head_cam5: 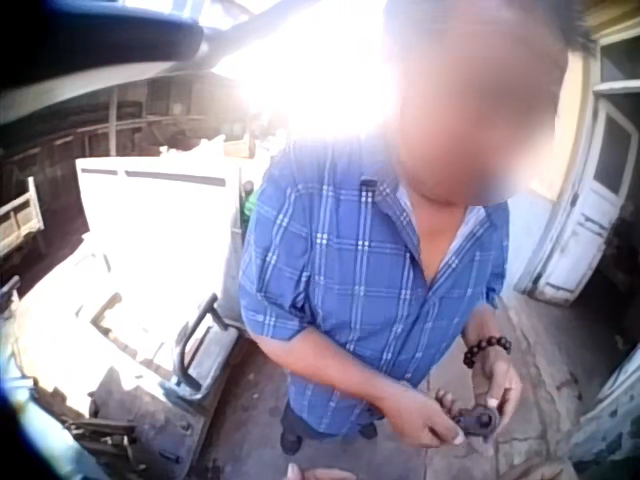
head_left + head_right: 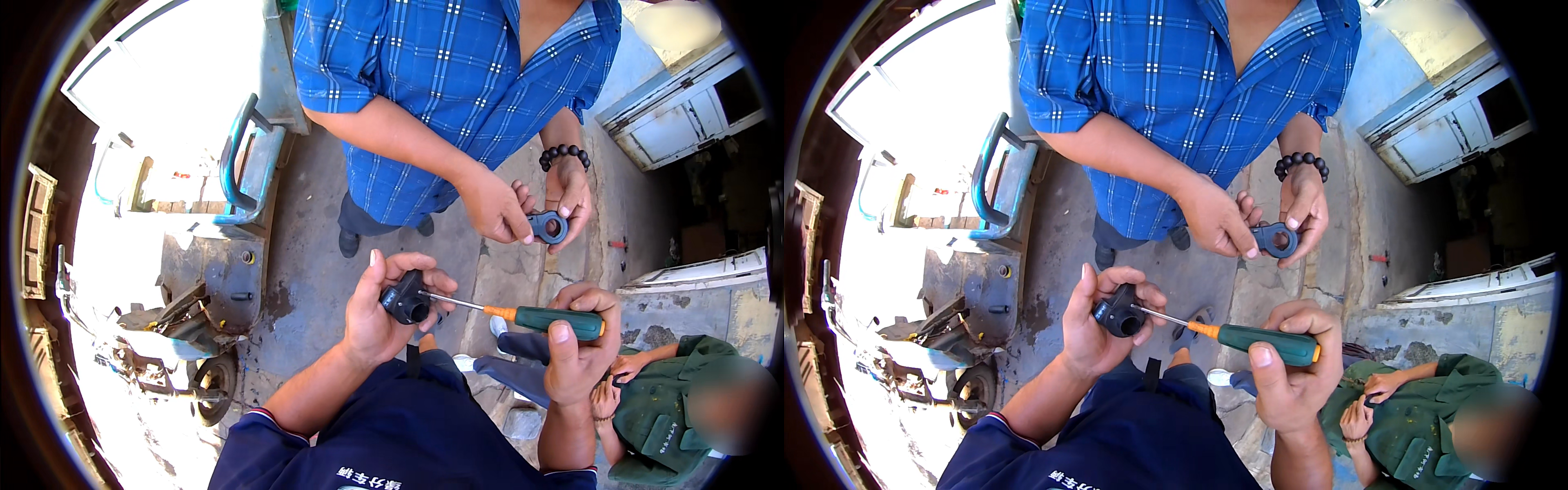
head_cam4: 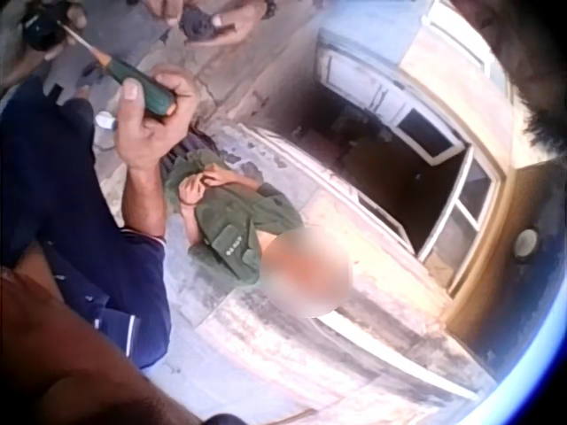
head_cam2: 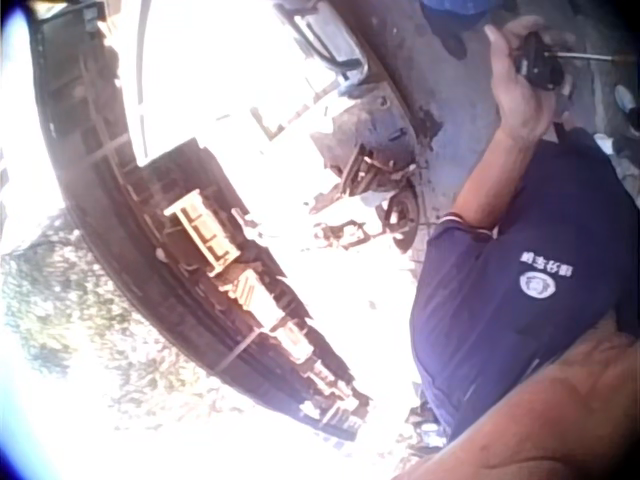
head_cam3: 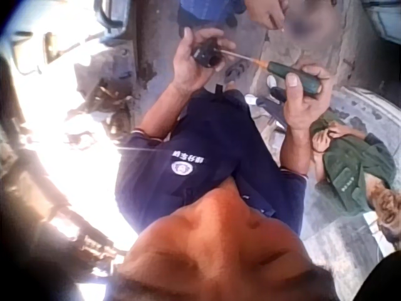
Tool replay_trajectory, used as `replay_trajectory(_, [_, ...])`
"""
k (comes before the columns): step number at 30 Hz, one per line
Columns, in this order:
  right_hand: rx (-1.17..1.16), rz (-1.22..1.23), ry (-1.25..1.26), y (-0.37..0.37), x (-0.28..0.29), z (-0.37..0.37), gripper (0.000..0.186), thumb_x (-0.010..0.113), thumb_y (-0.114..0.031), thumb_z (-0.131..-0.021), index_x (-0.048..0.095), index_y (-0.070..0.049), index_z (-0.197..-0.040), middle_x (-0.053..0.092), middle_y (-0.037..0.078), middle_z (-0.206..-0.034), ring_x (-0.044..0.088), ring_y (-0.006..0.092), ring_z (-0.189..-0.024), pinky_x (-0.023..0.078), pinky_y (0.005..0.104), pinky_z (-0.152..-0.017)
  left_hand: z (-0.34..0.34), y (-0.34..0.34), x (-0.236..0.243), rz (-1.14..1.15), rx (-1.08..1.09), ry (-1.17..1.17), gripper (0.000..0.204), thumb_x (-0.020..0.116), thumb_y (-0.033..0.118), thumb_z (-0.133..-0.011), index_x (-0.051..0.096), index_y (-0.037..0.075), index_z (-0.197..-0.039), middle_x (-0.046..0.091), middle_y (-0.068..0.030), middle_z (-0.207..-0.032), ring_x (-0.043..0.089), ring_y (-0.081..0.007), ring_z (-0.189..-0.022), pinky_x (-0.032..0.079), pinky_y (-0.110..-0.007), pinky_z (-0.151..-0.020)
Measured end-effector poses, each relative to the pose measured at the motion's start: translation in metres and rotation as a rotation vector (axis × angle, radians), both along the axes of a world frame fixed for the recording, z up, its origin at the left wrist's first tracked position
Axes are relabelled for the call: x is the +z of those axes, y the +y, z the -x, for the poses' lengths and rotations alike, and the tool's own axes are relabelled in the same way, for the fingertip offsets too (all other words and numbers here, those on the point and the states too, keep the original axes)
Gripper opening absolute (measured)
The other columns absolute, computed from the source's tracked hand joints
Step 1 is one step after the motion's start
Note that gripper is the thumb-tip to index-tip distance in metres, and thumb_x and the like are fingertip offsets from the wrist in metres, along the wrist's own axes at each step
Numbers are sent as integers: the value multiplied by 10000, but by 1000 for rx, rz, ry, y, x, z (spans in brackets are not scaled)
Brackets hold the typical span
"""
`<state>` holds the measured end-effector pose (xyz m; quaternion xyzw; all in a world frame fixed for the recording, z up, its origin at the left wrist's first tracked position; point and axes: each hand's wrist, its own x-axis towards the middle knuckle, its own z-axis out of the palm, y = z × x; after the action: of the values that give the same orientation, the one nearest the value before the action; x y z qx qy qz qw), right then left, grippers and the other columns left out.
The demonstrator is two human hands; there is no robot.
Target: The person uses a screwdriver to open a small black electronic component and manipulates its internal wires. The person then uses the screwdriver to tighten a screw on the component while standing near a parked electric tricycle.
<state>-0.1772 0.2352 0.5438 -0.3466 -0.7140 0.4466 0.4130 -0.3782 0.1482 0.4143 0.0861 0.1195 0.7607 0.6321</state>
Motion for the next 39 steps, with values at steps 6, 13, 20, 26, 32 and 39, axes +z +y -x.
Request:
replay_trajectory(6, [14,-73,-27,2,-1,-7,417,760,-275,-907,455,-47,-1076,552,123,-946,516,116,-725,453,233,-640,-4,1,6,11,-3,6,674,242,591,-1087,609,57,-1275,692,-248,-1154,700,-337,-959,499,-345,-623])
replay_trajectory(13, [58,-120,-16,-2,4,-4,376,768,-89,-867,465,-28,-1081,578,145,-966,543,128,-789,478,276,-731,-2,1,9,64,22,38,650,274,581,-1087,629,62,-1253,700,-259,-1106,705,-346,-935,505,-340,-603])
replay_trajectory(20, [258,-358,-328,-3,24,3,370,847,-147,-819,581,4,-1029,630,172,-915,655,247,-812,519,339,-686,-2,-1,4,180,159,209,611,283,549,-1099,618,43,-1177,713,-231,-1033,697,-281,-857,492,-309,-574])
replay_trajectory(26, [117,30,-411,-20,29,-8,266,595,-197,-1007,624,58,-1074,667,132,-795,659,225,-633,514,327,-598,0,-9,3,210,165,287,606,280,535,-1102,614,37,-1189,716,-242,-1040,695,-270,-848,489,-313,-577])
replay_trajectory(32, [302,-257,-399,-9,25,0,177,656,38,-864,640,37,-1041,648,179,-921,639,275,-777,508,350,-689,4,-11,-2,160,192,314,588,236,495,-1121,614,51,-1197,711,-210,-1018,690,-245,-871,491,-300,-615])
replay_trajectory(39, [282,-447,-638,-12,33,8,255,698,-36,-876,620,45,-1104,647,174,-889,640,298,-715,510,376,-644,6,-8,-1,195,229,336,577,249,496,-1119,613,56,-1199,713,-197,-1025,689,-244,-874,489,-303,-628])
